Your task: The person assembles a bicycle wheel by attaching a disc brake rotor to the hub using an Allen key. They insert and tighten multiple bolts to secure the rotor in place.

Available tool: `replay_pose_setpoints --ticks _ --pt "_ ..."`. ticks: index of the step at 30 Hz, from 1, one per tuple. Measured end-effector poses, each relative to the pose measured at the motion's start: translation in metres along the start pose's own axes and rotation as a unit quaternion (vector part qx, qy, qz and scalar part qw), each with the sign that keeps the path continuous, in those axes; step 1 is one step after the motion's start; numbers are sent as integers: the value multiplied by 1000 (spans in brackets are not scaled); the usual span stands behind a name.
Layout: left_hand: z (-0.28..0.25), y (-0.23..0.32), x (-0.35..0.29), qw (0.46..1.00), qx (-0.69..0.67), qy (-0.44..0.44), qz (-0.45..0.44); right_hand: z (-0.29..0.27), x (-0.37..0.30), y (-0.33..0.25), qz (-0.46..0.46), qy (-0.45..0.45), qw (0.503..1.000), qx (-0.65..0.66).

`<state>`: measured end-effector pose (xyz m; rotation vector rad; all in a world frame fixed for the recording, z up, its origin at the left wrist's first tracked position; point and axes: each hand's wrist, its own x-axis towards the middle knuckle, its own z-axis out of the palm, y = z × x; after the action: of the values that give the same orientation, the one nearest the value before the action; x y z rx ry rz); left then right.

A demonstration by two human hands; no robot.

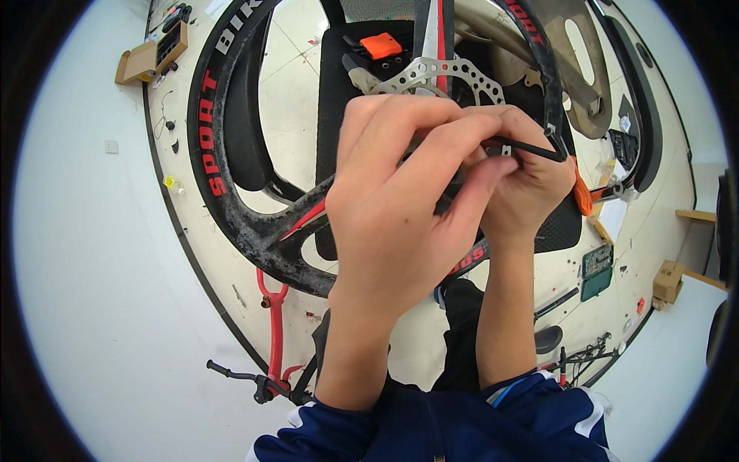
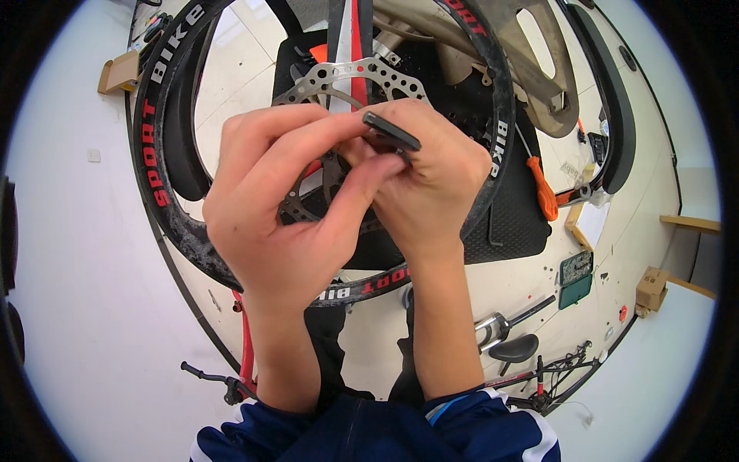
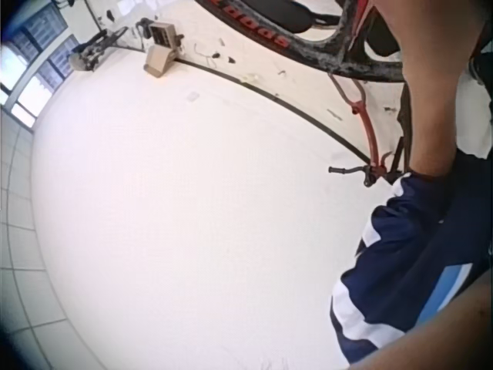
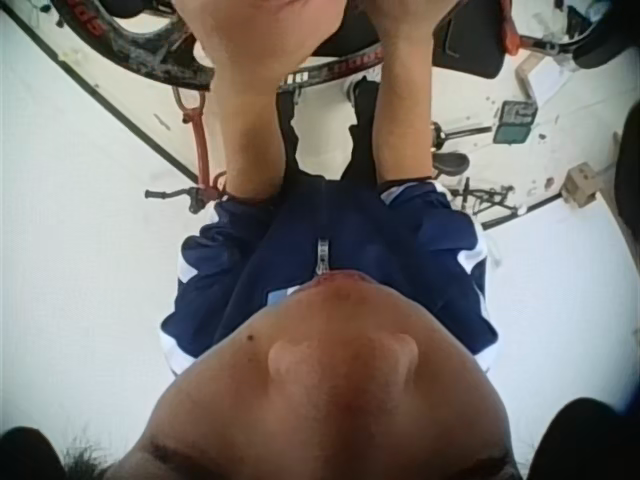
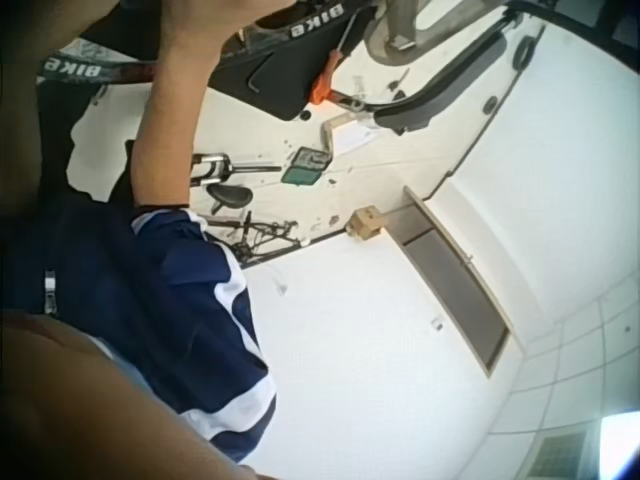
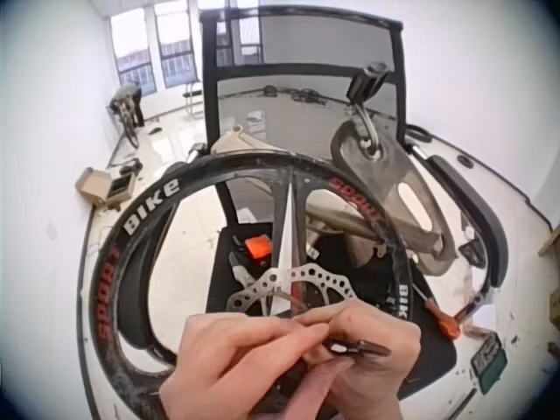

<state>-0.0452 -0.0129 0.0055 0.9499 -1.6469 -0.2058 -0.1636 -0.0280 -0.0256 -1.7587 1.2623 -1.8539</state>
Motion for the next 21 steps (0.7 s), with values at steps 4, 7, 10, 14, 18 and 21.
replay_pose_setpoints --ticks 4,7,10,14,18,21 --pt "6 -5 0 1000 -6 12 3 -4 2 -1 4 -41 999 -27" --pt "6 -7 0 1000 -15 13 12 -8 8 -7 31 -73 997 25" --pt "3 -12 2 999 9 1 46 -17 11 -11 66 -123 987 82" --pt "2 -11 0 999 6 -24 25 -26 9 -9 125 -120 978 118" --pt "3 -5 -2 998 -49 -4 -31 -25 9 -1 90 -116 980 137" --pt "7 -8 -6 998 -67 21 -8 -24 6 6 44 -108 988 105"
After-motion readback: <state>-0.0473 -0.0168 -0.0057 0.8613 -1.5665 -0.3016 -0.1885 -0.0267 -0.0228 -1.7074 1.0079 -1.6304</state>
